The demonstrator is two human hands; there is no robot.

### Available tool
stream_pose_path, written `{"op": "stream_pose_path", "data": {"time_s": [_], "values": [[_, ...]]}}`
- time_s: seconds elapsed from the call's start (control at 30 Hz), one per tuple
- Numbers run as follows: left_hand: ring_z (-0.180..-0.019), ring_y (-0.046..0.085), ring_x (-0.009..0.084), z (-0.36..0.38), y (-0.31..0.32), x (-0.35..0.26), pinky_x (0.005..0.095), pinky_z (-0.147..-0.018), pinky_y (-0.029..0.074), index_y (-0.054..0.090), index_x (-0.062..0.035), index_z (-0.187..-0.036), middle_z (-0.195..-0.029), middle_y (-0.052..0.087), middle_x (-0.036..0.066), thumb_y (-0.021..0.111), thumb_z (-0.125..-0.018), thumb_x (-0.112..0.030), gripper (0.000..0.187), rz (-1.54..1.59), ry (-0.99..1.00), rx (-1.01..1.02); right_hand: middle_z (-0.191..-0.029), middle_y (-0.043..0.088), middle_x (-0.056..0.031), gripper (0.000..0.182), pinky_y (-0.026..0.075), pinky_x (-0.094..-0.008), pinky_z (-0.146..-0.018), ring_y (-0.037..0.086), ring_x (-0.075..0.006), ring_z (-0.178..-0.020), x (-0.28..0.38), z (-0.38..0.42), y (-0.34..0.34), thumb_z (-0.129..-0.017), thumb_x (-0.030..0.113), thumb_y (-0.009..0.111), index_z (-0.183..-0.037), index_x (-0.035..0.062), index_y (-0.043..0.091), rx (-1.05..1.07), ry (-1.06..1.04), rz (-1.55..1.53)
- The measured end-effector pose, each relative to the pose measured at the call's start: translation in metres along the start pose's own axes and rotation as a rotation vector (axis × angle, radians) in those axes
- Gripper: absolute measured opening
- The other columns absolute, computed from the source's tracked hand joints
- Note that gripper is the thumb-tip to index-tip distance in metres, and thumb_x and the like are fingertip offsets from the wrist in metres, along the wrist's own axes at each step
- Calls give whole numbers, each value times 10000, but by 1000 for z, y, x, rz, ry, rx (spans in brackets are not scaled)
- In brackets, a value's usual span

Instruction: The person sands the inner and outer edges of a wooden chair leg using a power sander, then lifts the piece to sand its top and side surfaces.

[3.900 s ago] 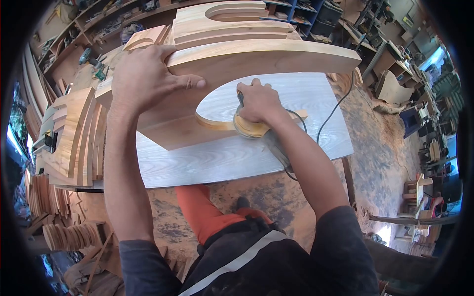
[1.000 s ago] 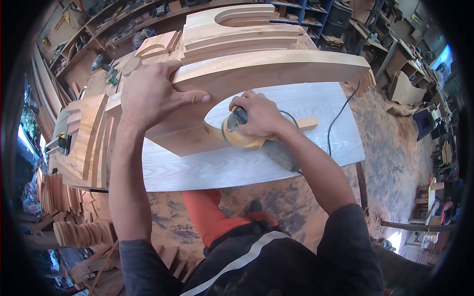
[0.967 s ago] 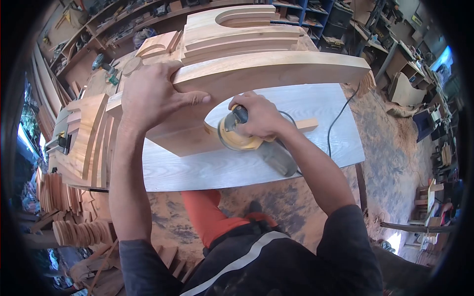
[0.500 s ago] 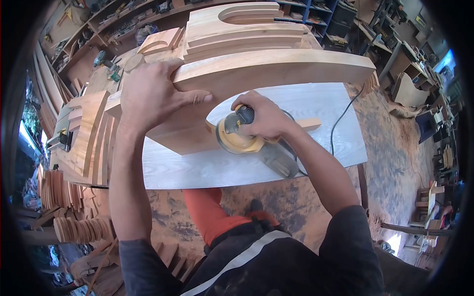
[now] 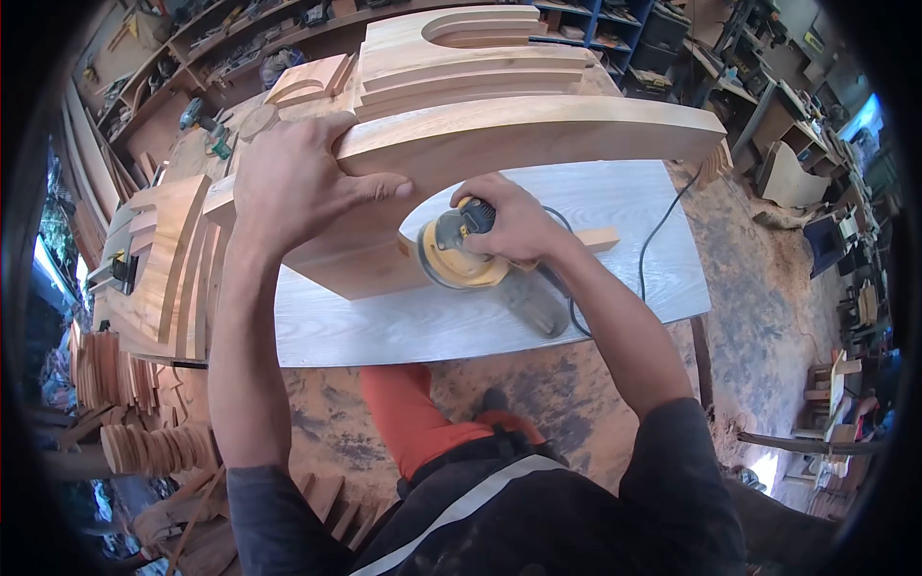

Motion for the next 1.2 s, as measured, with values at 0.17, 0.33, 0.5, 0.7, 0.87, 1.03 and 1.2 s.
{"op": "stream_pose_path", "data": {"time_s": [0.17, 0.33, 0.5, 0.7, 0.87, 1.03, 1.2], "values": [[-819, 759, 351, -2, 0, 1, 473, -743, 561, 796, -65, -1049, -825, 768, 146, 915, -648, -720, 777, -9, -1, 0, -1320, 628, -117, 555, 545, -455, -1048, 638, -334, -1236, 17, 2, -7, -724, 251, 780, -1275, 211, 721, 160, -30, 516], [-812, 761, 346, 1, 4, 4, 467, -741, 565, 798, -64, -1046, -822, 768, 142, 916, -638, -723, 784, 44, 18, -29, -1295, 636, -97, 531, 541, -435, -1053, 626, -326, -1245, 4, 1, -5, -711, 239, 788, -1233, 163, 735, 74, -38, 149], [-815, 770, 336, -2, -1, 2, 463, -746, 573, 804, -74, -1070, -845, 782, 143, 919, -640, -714, 779, 8, -5, 17, -1306, 634, -121, 551, 534, -428, -1058, 632, -335, -1224, 22, 1, -8, -711, 259, 805, -1243, 141, 729, 120, -48, 448], [-819, 773, 333, 0, 0, 4, 462, -749, 576, 803, -83, -1091, -848, 785, 137, 912, -644, -720, 785, 8, 13, -13, -1328, 641, -117, 551, 529, -440, -1085, 616, -328, -1261, 11, -3, -5, -708, 242, 791, -1251, 170, 728, 77, -75, 123], [-822, 770, 339, -2, -1, 4, 466, -748, 573, 802, -82, -1095, -848, 782, 136, 909, -645, -724, 791, 28, 19, -2, -1323, 634, -98, 533, 529, -456, -1084, 625, -341, -1267, 20, -6, -6, -720, 257, 782, -1245, 193, 726, 139, -39, 474], [-808, 763, 339, 2, 1, 4, 469, -734, 564, 800, -81, -1098, -824, 771, 127, 908, -653, -718, 785, 35, 71, -71, -1333, 625, -104, 514, 529, -467, -1085, 620, -347, -1265, 13, -5, -7, -735, 242, 761, -1246, 207, 720, 100, -48, 282], [-806, 760, 341, 2, 0, 3, 468, -733, 564, 799, -81, -1089, -814, 766, 125, 915, -645, -712, 780, 8, 18, -18, -1337, 621, -107, 526, 529, -471, -1082, 615, -344, -1274, 23, -3, -4, -735, 224, 758, -1259, 220, 714, 102, 10, 339]]}}
Point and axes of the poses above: each hand's wrist, its own z-axis away from the middle knuckle, its own y-axis out of the palm, x = y × z, the point moved 1 cm from there along -z, towards the middle knuckle
